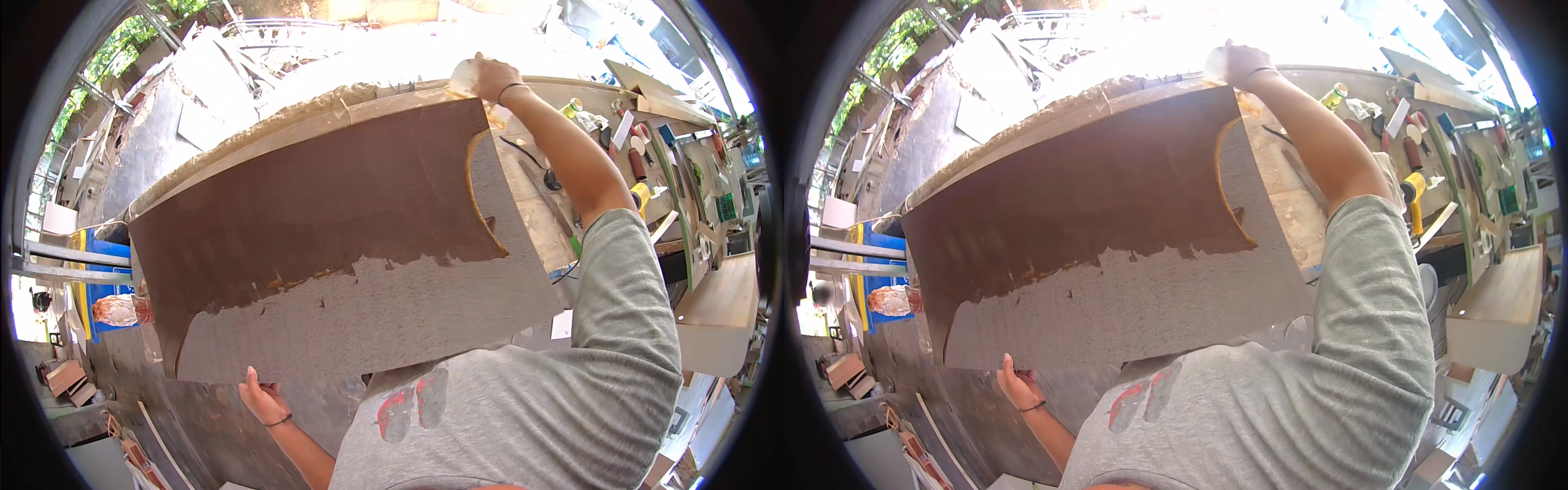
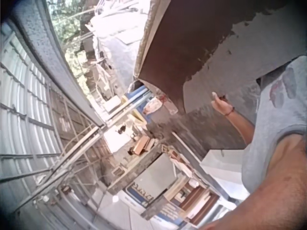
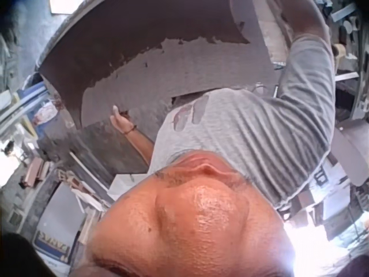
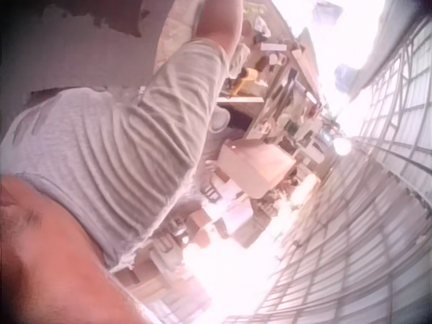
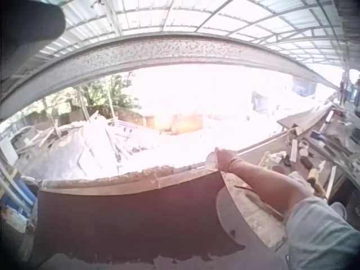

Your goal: The person uses a power sander on the edges of a wooden board, wipes the surface with a sanding block, and then applies glue from a bottle onto another wooden panel, spreading it with a small yellow spatula.

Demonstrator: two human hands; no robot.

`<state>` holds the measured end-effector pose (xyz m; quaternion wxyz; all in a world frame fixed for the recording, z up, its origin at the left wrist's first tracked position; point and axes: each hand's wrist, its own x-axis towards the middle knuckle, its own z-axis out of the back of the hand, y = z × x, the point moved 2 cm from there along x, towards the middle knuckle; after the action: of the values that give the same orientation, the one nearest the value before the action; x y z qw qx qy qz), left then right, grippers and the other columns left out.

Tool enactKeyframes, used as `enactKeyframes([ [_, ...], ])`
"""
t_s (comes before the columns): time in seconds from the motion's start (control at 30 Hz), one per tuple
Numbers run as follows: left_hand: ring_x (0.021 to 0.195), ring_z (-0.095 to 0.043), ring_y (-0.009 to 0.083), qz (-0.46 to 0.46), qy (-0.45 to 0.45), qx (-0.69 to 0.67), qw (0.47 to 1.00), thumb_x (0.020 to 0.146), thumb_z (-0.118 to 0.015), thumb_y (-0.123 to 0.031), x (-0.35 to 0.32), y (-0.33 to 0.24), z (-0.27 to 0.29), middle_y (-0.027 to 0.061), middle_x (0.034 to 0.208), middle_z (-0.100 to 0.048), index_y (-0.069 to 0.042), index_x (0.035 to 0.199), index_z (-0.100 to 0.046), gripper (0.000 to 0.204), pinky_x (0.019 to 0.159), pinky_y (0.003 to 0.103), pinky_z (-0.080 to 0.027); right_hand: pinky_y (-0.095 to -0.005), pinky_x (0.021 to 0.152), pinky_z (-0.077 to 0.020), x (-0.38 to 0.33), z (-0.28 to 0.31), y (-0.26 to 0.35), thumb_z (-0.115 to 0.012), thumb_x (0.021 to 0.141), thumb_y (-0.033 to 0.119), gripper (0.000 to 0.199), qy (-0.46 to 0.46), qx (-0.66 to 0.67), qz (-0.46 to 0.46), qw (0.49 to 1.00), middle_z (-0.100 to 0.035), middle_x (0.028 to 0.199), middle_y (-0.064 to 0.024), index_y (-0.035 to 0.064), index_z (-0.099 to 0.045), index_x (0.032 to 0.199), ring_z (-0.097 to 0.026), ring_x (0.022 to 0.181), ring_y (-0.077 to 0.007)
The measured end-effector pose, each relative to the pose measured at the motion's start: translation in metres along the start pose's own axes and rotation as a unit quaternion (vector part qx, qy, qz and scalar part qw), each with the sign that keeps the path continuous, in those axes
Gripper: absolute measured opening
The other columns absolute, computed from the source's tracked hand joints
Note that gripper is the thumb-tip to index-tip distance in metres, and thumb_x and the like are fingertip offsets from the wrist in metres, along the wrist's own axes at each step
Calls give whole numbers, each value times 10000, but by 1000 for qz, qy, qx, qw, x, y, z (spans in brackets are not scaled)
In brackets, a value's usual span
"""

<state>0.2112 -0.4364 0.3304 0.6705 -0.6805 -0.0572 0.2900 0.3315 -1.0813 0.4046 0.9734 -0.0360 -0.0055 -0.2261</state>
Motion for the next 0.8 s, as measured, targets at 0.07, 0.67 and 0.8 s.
enactKeyframes([
  [0.07, 544, -374, 98, -11, 16, -19, 1000, 823, -632, -267, 1, -2, 0, 3, 680, -409, -76, 804, -398, 303, 482, 276, -354, -399, 849, -478, -2, -2, -35, -616, 736, 227, 550, -63, 29, -89, 994, -624, 1020, -185, 40, -430, 1219, -601, 992, -317],
  [0.67, 790, -623, 202, 39, 140, -78, 986, 856, -591, -257, 5, 9, -10, 117, 941, -622, 51, 980, -583, 332, 586, 305, -504, -409, 774, -500, -166, 31, 7, -710, 699, 371, 543, -37, 163, -78, 983, -632, 910, -189, -15, -535, 1038, -634, 833, -324],
  [0.8, 793, -626, 210, 31, 140, -84, 986, 858, -597, -247, 3, 9, -3, 123, 926, -625, 61, 956, -591, 323, 601, 314, -514, -371, 714, -525, -201, 60, 105, -662, 753, 291, 426, 58, 173, 46, 982, -597, 965, -196, -12, -508, 1011, -641, 841, -313],
])
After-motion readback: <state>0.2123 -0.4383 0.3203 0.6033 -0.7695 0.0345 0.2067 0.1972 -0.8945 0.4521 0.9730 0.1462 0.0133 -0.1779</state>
